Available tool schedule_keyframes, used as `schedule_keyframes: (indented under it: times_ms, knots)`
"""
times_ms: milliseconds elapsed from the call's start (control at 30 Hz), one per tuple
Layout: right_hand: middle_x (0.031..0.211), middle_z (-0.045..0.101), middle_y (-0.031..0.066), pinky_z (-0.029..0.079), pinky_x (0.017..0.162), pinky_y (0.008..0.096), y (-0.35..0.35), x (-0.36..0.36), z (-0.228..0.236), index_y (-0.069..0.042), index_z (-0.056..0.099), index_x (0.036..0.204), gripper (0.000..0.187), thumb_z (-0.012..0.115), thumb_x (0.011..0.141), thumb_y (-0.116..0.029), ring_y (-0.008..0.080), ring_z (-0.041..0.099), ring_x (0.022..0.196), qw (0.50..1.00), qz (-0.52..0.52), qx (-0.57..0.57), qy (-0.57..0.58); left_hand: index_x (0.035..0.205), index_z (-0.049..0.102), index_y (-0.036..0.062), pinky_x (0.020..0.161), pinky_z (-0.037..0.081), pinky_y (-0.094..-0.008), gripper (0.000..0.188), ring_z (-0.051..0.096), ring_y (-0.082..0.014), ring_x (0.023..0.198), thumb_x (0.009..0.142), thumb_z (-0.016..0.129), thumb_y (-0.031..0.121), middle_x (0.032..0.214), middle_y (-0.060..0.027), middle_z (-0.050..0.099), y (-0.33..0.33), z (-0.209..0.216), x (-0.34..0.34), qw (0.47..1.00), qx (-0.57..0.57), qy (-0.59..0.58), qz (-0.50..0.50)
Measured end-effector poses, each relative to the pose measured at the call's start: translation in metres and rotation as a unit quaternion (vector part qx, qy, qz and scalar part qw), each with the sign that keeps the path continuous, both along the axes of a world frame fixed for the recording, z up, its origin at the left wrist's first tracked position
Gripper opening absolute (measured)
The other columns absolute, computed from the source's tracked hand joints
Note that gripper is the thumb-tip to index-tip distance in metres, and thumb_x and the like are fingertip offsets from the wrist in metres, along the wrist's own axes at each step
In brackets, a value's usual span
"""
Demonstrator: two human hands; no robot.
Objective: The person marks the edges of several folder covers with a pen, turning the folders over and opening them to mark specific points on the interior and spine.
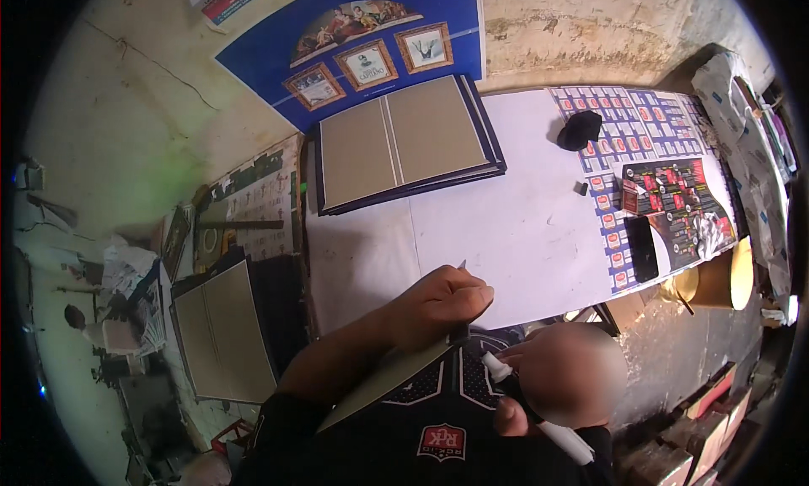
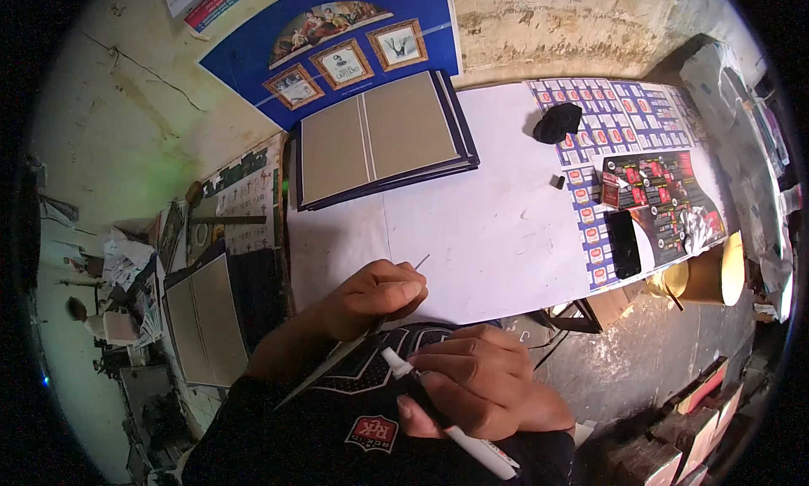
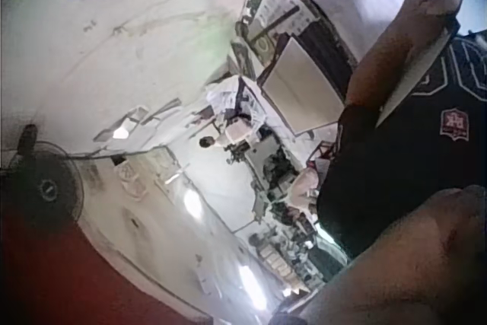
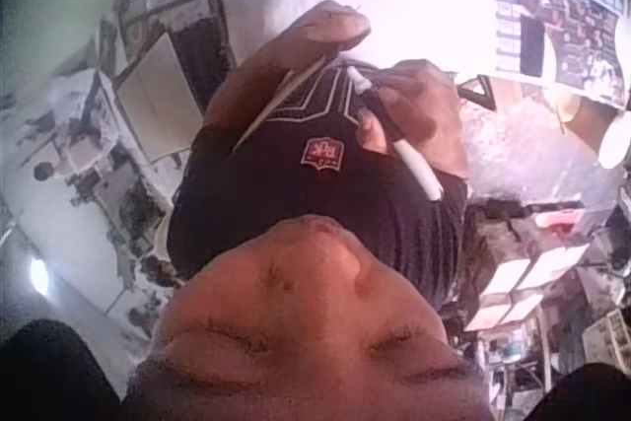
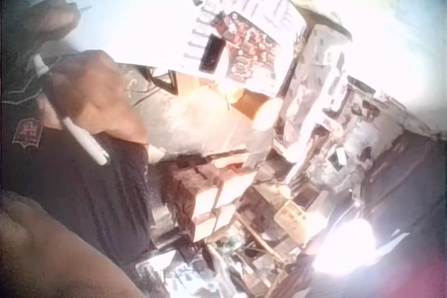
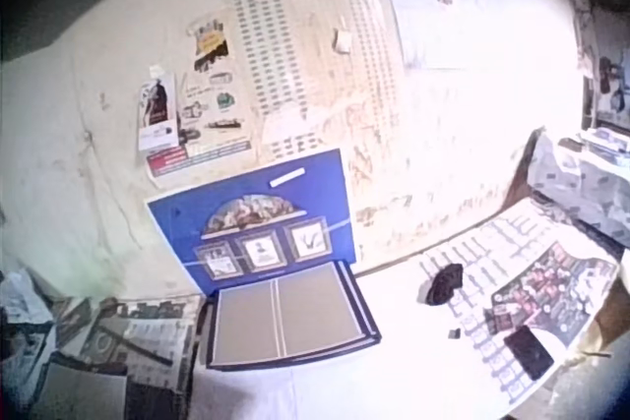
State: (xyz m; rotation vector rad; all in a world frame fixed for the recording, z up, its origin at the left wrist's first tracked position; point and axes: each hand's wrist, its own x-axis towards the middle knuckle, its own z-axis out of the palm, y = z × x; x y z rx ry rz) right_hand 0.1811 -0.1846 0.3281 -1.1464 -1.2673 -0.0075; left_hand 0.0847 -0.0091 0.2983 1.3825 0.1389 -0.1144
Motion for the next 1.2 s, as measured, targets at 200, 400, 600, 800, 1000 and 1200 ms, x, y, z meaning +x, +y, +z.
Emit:
schedule_keyframes:
  times_ms: [200,400,600,800,1000,1200]
  knots:
    - [0.074,0.065,0.0103,0.055,0.055,0.0309,0.007,0.0,0.0,-0.003,0.055,0.091,0.032,0.077,0.07,-0.01,0.0235,0.068,0.066,0.998,0.02,-0.006,-0.056,0.061,0.038,0.0052,0.053,0.029,-0.0294,0.037,0.031,-0.007,0.058,0.093,0.043,0.021,0.058,0.0032,0.034,0.0,0.0,-0.004,1.0,-0.017,-0.01,0.009]
    - [0.076,0.065,0.0108,0.055,0.055,0.0301,0.013,-0.002,-0.003,-0.003,0.055,0.091,0.03,0.076,0.073,-0.012,0.0224,0.069,0.067,0.998,0.023,-0.017,-0.056,0.061,0.038,0.0057,0.053,0.029,-0.0291,0.038,0.031,-0.0064,0.059,0.094,0.044,0.022,0.058,0.0038,0.033,0.005,-0.003,-0.008,0.999,-0.035,-0.032,0.014]
    - [0.076,0.065,0.0098,0.055,0.055,0.0296,0.018,-0.004,-0.005,-0.004,0.054,0.092,0.029,0.076,0.074,-0.011,0.0217,0.068,0.067,0.997,0.015,0.01,-0.069,0.061,0.038,0.0051,0.053,0.029,-0.0293,0.039,0.031,-0.0066,0.059,0.095,0.043,0.022,0.058,0.0034,0.034,0.006,-0.004,-0.007,0.999,-0.034,-0.032,0.005]
    - [0.077,0.066,0.0103,0.054,0.055,0.0286,0.016,-0.001,-0.006,-0.004,0.054,0.093,0.031,0.076,0.073,-0.01,0.0213,0.068,0.066,0.996,0.005,-0.017,-0.09,0.061,0.037,0.0051,0.054,0.029,-0.0295,0.039,0.031,-0.007,0.058,0.094,0.044,0.023,0.057,0.003,0.033,0.006,-0.004,-0.008,0.999,-0.024,-0.033,0.017]
    - [0.077,0.066,0.0103,0.054,0.057,0.0291,0.016,-0.002,0.001,-0.004,0.053,0.096,0.033,0.076,0.073,-0.011,0.0208,0.068,0.069,0.995,0.026,-0.013,-0.097,0.06,0.037,0.0057,0.054,0.029,-0.0296,0.038,0.031,-0.0074,0.058,0.094,0.043,0.023,0.057,0.0034,0.033,0.006,0.002,-0.007,0.999,-0.021,-0.029,0.012]
    - [0.077,0.065,0.0097,0.054,0.057,0.0297,0.015,-0.003,-0.003,-0.004,0.053,0.095,0.032,0.076,0.074,-0.011,0.0206,0.068,0.069,0.998,0.027,-0.007,-0.064,0.06,0.038,0.0058,0.054,0.029,-0.0294,0.039,0.031,-0.0068,0.058,0.094,0.044,0.023,0.057,0.0039,0.033,0.006,0.001,-0.009,0.999,-0.027,-0.027,0.018]
